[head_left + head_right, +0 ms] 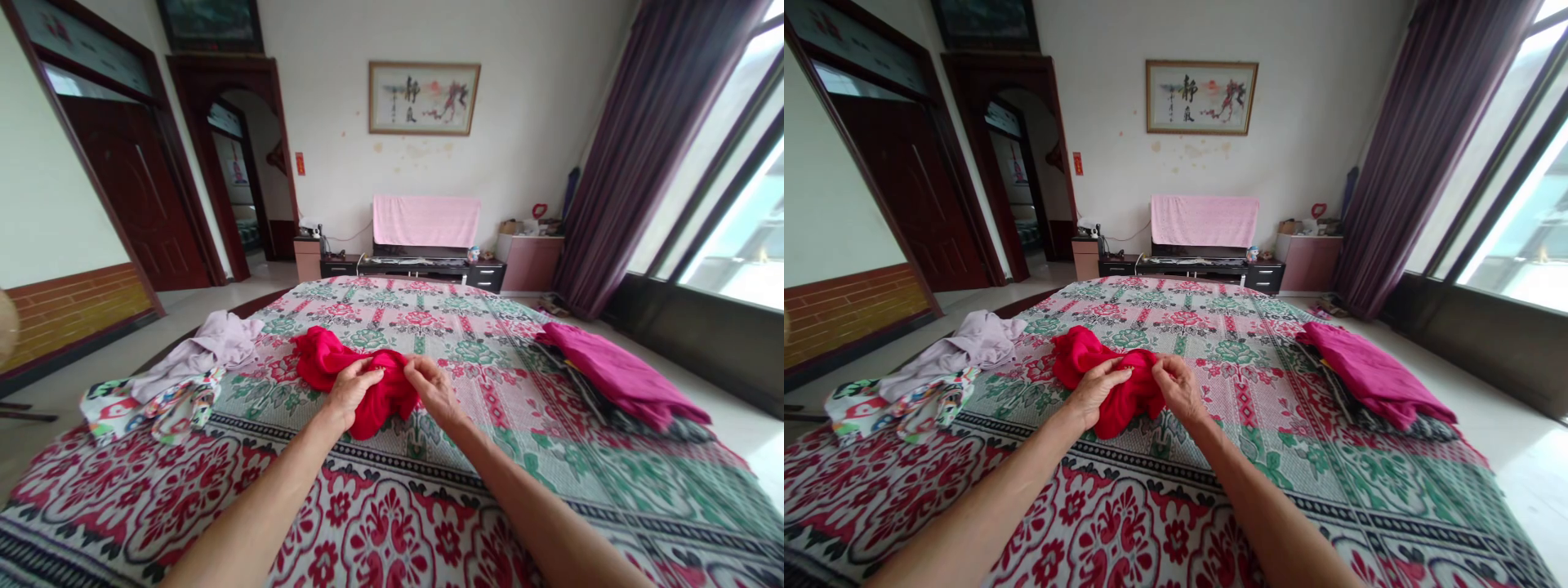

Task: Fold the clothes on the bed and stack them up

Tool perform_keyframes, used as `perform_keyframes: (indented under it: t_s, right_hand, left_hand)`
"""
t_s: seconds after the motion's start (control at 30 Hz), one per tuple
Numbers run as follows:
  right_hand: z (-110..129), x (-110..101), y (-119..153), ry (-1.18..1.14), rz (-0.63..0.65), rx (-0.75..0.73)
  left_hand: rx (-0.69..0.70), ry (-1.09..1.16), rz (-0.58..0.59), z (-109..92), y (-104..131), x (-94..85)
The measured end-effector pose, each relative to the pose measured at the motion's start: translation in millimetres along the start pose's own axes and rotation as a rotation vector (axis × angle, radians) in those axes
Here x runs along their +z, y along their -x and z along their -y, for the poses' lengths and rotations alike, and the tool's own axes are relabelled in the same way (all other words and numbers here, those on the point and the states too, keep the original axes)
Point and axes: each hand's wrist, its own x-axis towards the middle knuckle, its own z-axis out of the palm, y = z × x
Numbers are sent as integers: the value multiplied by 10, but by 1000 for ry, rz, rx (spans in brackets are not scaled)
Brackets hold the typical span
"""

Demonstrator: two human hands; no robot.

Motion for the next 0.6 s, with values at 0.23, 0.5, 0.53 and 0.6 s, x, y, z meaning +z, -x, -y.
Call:
perform_keyframes:
  t_s: [0.23,0.5,0.53,0.6]
  right_hand:
    - [-121,-15,-42,-45,-50,80]
    - [-188,-40,-56,108,-59,-19]
    - [-207,-47,-63,133,-59,-21]
    - [-246,-59,-72,169,-55,8]
  left_hand:
    - [58,-78,-59,12,-50,-58]
    - [133,-239,-95,131,-122,-144]
    - [142,-252,-106,143,-132,-156]
    - [156,-276,-120,159,-146,-176]
